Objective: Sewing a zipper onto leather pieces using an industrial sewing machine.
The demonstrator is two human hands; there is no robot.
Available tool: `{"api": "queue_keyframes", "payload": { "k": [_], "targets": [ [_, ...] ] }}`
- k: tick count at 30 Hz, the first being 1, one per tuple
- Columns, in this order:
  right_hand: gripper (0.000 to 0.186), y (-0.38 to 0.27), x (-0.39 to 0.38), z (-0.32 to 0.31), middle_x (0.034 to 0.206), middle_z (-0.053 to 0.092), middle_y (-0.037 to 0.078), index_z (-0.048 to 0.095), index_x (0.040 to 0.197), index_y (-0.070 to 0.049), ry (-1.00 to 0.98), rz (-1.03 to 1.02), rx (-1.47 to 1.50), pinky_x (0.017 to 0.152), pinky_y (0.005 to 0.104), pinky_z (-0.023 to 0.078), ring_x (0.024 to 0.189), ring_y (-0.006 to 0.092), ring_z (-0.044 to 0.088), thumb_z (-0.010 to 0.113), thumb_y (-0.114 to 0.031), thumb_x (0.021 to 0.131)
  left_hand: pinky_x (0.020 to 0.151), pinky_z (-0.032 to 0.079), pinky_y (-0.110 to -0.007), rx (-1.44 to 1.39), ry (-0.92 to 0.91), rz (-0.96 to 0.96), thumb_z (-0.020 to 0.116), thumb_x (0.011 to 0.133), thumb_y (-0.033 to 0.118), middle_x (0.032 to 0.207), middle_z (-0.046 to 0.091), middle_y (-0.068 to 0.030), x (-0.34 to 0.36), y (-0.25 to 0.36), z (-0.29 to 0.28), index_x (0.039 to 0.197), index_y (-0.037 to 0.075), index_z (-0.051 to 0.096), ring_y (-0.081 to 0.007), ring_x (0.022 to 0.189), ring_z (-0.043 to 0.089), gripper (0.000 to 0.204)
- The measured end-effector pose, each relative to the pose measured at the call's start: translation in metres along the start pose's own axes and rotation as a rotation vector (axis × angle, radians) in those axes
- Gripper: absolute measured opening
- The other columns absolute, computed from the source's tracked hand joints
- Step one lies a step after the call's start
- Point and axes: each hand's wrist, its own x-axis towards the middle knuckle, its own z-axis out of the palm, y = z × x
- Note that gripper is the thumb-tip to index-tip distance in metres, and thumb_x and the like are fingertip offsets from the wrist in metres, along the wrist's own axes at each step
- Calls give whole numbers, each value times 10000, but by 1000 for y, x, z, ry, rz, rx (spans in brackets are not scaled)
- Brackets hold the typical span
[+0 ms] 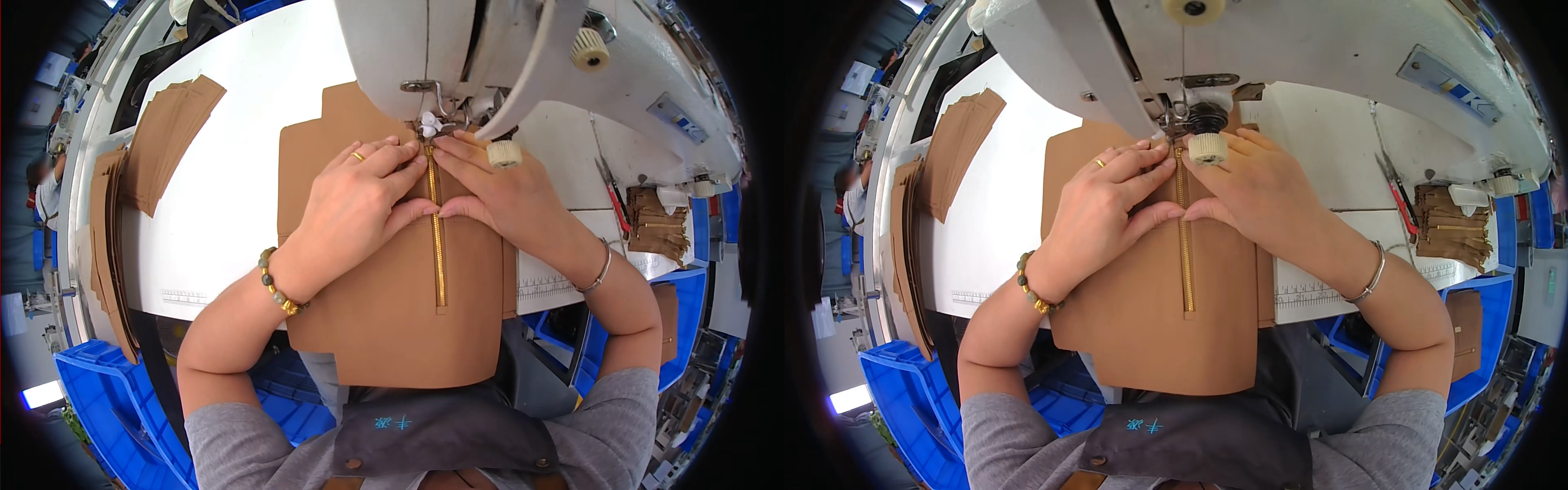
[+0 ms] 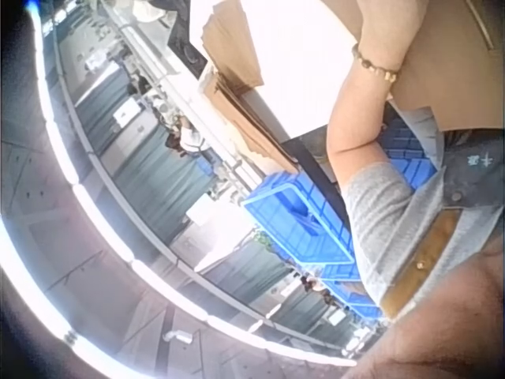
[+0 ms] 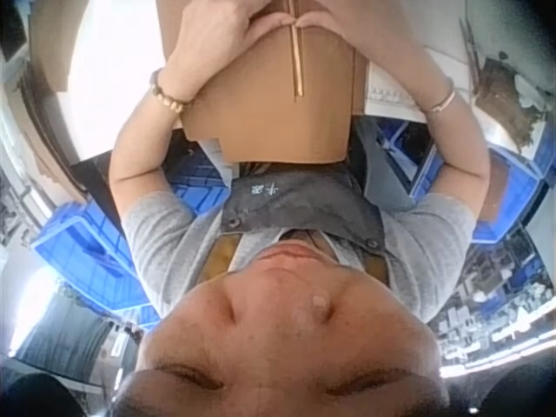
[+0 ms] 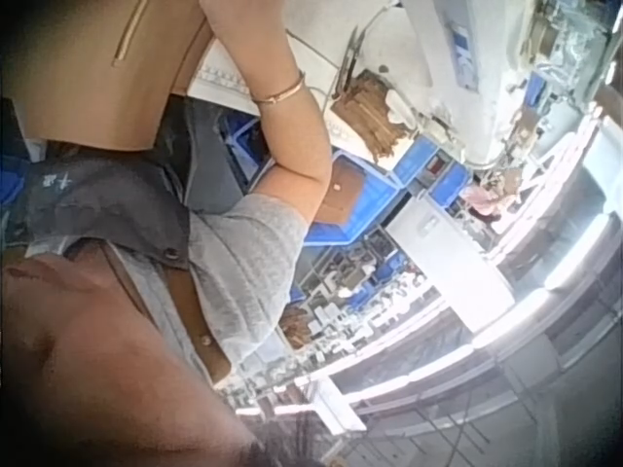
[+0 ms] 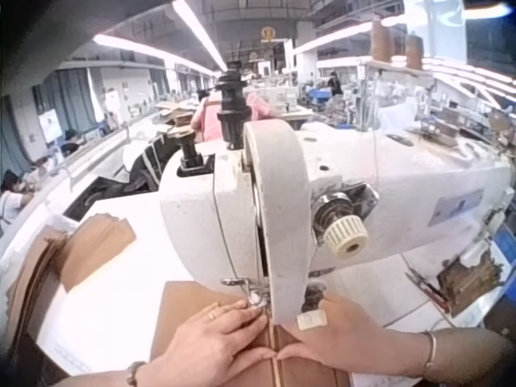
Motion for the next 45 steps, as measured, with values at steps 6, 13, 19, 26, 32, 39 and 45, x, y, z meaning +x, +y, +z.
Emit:
{"api": "queue_keyframes", "payload": {
  "k": [6, 13, 19, 26, 32, 39, 45],
  "targets": [
    [446, 1, 8, -9, 1112, 730, 80, 725, 1146, -65, 22, 2, -27, 949, 393, 521, 1055, 275, 676, 825, -335, 806, 996, 554, -416, 31, 9, 19, 810, 861, 339, 1289, 719, -124, 2, 0, -2, 1214, -5, 759, -321, 1198, 679, 496],
    [147, 23, 18, -41, 748, 707, 94, 813, 968, -80, 474, 301, 74, 616, 361, 499, 640, 284, 641, 742, -209, 953, 990, 553, -412, 40, 34, 39, 815, 848, 356, 1247, 733, -109, 2, -1, -1, 1196, 0, 766, -317, 1165, 688, 501],
    [153, 23, 15, -35, 786, 736, 102, 824, 973, -83, 459, 357, 150, 607, 345, 490, 613, 270, 627, 718, -192, 981, 1009, 546, -422, 43, 30, 29, 818, 843, 362, 1252, 731, -112, 1, 0, -1, 1190, 9, 772, -304, 1197, 684, 496],
    [158, 23, 17, -35, 783, 733, 114, 822, 989, -76, 452, 330, 133, 607, 348, 492, 629, 258, 641, 716, -193, 982, 1072, 519, -494, 69, -18, 9, 795, 868, 396, 1308, 715, -97, -3, 4, -3, 1222, 33, 766, -297, 1231, 675, 508],
    [174, 20, 10, -35, 811, 713, 110, 805, 928, -53, 349, 437, 219, 622, 374, 499, 652, 292, 633, 722, -198, 976, 1081, 513, -505, 84, -40, 0, 780, 878, 423, 1331, 710, -86, -2, 4, -3, 1243, 41, 757, -296, 1246, 668, 529],
    [315, 2, 2, -6, 971, 705, 93, 767, 1137, -114, 45, 40, -44, 870, 443, 520, 969, 313, 644, 779, -314, 893, 1069, 517, -505, 90, -18, 3, 783, 872, 418, 1303, 716, -88, -5, 5, -1, 1251, 106, 767, -301, 1255, 665, 490],
    [405, -8, 2, 0, 1047, 742, 84, 758, 1225, -140, 21, -17, -200, 946, 441, 518, 1001, 309, 643, 790, -343, 876, 1055, 527, -500, 102, -22, 34, 786, 873, 394, 1255, 719, -88, -6, 5, -2, 1241, 162, 779, -310, 1256, 666, 435]
  ]
}}
